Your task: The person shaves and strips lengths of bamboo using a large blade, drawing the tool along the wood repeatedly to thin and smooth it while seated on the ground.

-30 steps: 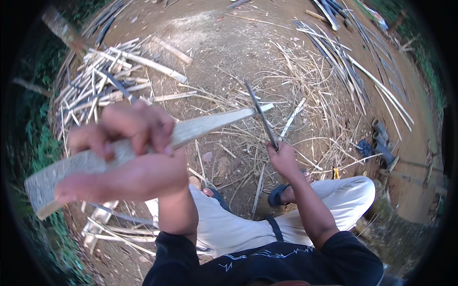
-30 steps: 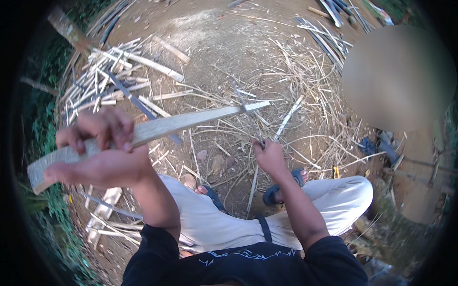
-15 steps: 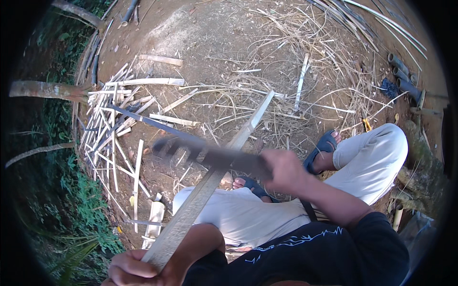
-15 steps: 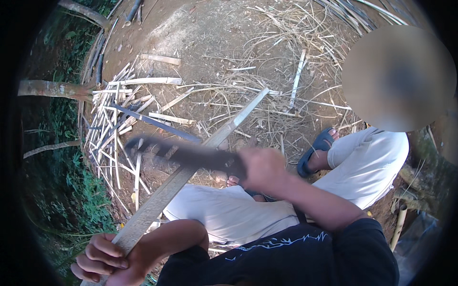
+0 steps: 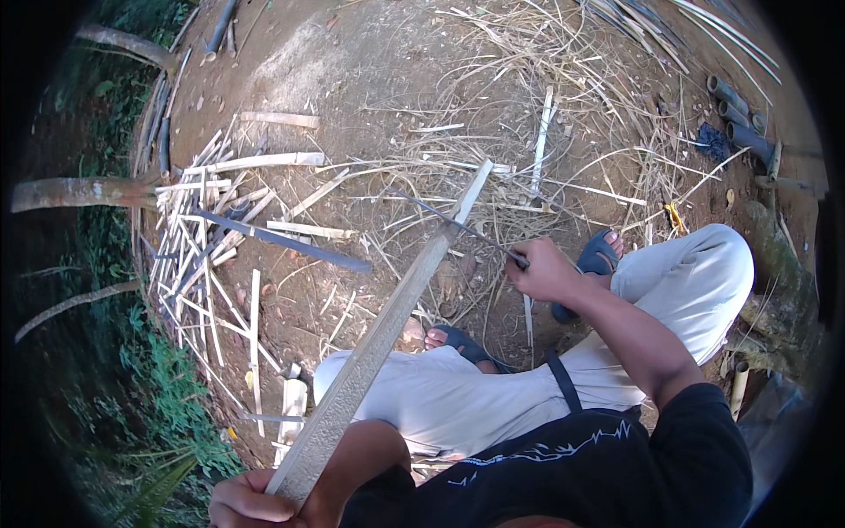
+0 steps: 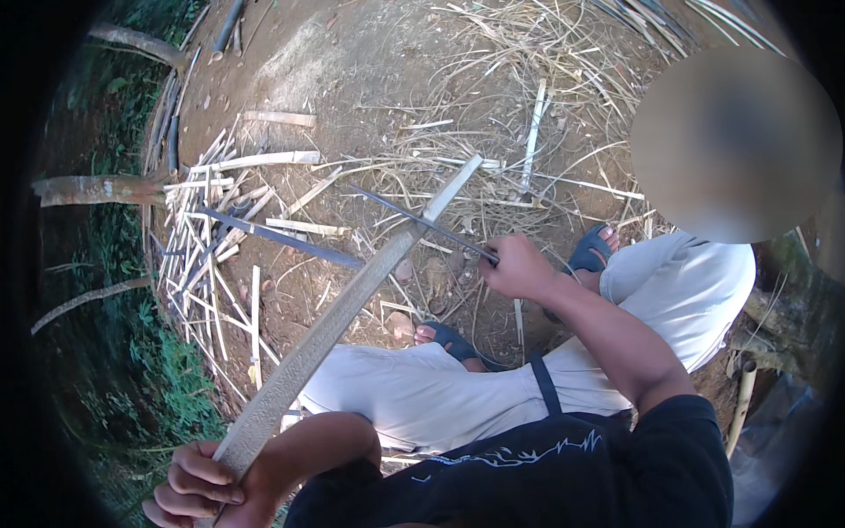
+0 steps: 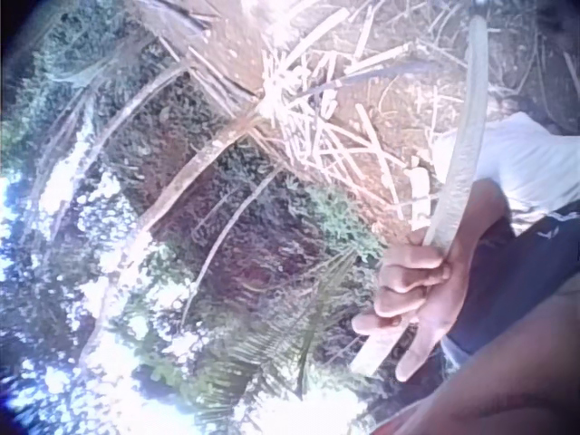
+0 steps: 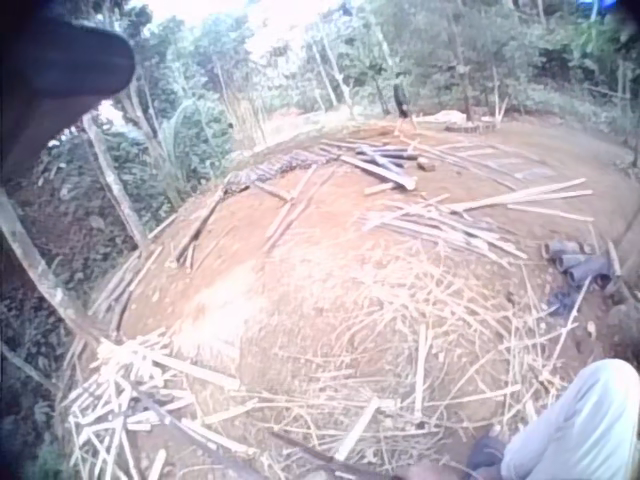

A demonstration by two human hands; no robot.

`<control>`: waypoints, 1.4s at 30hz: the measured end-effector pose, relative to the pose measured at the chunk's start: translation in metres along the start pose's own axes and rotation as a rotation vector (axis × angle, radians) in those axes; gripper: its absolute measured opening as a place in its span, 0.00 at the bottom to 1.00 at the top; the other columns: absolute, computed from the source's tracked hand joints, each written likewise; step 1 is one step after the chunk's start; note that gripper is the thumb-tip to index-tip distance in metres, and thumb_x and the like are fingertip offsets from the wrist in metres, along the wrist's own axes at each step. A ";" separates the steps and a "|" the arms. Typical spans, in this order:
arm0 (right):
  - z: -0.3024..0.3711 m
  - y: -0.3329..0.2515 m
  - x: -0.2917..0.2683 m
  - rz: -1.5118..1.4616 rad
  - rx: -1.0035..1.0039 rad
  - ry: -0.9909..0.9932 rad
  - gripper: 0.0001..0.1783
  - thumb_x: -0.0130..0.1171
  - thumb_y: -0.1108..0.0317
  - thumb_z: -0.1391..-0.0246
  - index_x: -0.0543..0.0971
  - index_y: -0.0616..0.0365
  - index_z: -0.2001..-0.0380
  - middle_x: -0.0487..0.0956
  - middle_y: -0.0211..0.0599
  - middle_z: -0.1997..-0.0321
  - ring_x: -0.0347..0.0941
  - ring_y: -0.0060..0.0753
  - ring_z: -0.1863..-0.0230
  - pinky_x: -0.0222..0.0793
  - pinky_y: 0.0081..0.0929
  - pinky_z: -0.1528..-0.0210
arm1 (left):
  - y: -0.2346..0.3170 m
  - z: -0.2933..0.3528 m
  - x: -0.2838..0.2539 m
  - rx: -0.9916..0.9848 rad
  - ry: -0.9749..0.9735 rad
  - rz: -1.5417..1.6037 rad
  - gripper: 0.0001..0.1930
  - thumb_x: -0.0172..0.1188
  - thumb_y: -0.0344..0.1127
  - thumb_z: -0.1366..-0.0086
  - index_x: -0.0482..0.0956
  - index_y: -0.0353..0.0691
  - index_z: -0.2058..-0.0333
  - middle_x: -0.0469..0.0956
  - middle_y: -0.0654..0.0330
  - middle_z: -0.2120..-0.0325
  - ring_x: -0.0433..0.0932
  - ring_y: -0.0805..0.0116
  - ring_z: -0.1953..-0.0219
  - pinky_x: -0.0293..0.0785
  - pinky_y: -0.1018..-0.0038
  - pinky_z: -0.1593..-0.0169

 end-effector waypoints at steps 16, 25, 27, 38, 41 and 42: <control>-0.006 -0.026 0.016 0.246 0.110 -0.030 0.17 0.62 0.64 0.56 0.82 0.62 0.63 0.82 0.54 0.63 0.80 0.54 0.58 0.74 0.50 0.52 | 0.002 -0.008 -0.009 0.031 0.050 0.043 0.29 0.37 0.68 0.31 0.61 0.44 0.69 0.54 0.69 0.84 0.49 0.78 0.91 0.48 0.76 0.88; -0.115 0.121 -0.026 0.447 0.278 0.131 0.14 0.61 0.63 0.53 0.84 0.63 0.67 0.82 0.57 0.67 0.81 0.58 0.64 0.77 0.46 0.58 | -0.021 -0.011 -0.032 -0.017 0.152 -0.027 0.32 0.34 0.71 0.32 0.62 0.42 0.68 0.54 0.68 0.85 0.49 0.77 0.92 0.49 0.75 0.90; -0.119 0.070 -0.007 0.440 0.205 0.091 0.15 0.60 0.62 0.51 0.84 0.63 0.67 0.82 0.58 0.68 0.81 0.58 0.65 0.77 0.47 0.58 | -0.017 -0.026 -0.046 0.023 0.083 0.000 0.32 0.34 0.70 0.32 0.62 0.42 0.68 0.54 0.68 0.85 0.49 0.77 0.92 0.49 0.75 0.89; -0.151 0.108 -0.002 0.531 0.243 0.064 0.15 0.59 0.64 0.51 0.82 0.65 0.67 0.82 0.58 0.65 0.80 0.56 0.60 0.77 0.46 0.53 | -0.029 -0.027 -0.084 -0.070 0.085 -0.006 0.17 0.47 0.48 0.32 0.60 0.42 0.73 0.54 0.67 0.86 0.53 0.78 0.89 0.52 0.82 0.82; -0.121 0.031 0.009 0.487 0.030 0.007 0.15 0.57 0.64 0.50 0.83 0.65 0.65 0.82 0.59 0.64 0.80 0.56 0.58 0.77 0.44 0.52 | -0.031 -0.025 -0.050 -0.042 0.105 0.079 0.33 0.36 0.72 0.33 0.64 0.43 0.70 0.55 0.68 0.85 0.49 0.78 0.90 0.48 0.77 0.86; -0.131 0.049 -0.004 0.516 0.110 0.019 0.15 0.57 0.64 0.51 0.83 0.65 0.65 0.82 0.59 0.64 0.80 0.56 0.58 0.77 0.44 0.52 | -0.035 -0.022 -0.045 -0.034 0.111 0.096 0.33 0.35 0.71 0.33 0.64 0.43 0.70 0.55 0.68 0.85 0.48 0.77 0.90 0.47 0.77 0.86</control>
Point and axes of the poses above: each hand's wrist, its own z-axis away from the middle knuckle, its own x-axis out of the palm, y = z × x, the point moved 4 cm from there along -z, towards the middle knuckle
